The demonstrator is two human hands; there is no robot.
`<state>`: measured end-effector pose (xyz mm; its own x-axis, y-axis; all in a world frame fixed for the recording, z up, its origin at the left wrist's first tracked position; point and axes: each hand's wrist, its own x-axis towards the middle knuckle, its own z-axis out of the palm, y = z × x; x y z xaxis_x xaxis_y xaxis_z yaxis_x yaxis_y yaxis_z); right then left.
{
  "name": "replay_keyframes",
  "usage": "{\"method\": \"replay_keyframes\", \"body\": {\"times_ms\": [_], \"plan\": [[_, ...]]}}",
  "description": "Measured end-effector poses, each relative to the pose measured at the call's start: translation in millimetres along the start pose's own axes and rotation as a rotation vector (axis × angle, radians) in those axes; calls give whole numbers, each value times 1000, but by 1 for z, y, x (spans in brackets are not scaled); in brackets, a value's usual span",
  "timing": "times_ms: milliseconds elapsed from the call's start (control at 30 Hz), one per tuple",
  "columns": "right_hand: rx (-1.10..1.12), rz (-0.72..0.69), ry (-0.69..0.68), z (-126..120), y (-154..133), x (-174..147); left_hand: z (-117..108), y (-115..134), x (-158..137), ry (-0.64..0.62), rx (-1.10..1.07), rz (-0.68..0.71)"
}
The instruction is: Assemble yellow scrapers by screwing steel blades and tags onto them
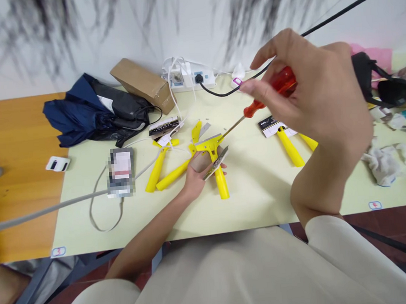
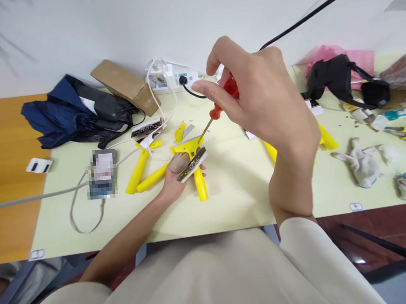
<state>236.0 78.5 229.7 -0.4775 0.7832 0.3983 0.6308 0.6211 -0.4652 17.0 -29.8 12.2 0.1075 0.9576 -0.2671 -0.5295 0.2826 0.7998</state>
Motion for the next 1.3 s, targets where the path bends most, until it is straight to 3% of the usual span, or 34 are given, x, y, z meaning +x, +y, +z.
{"method": "replay_keyframes", "body": {"times_ms": [167,367,533,700,867,1000,1167,1300], "plan": [[78,-12,-117,-1,4,0,-4,-2,2,23,-11,2],[-25,-1,39,8,13,4,-4,0,3,54,-23,0],[126,-60,-101,6,14,4,-4,1,4,49,-22,-6],[12,17,9,10,13,4,-6,0,4,43,-31,8],[64,-58,-40,9,13,6,-2,2,3,63,-22,26],[24,29,34,7,11,6,-1,4,3,78,-11,40],[151,-35,-70,6,11,3,-2,3,3,83,6,38],[78,36,25,9,9,5,-2,4,3,96,-3,49]]}}
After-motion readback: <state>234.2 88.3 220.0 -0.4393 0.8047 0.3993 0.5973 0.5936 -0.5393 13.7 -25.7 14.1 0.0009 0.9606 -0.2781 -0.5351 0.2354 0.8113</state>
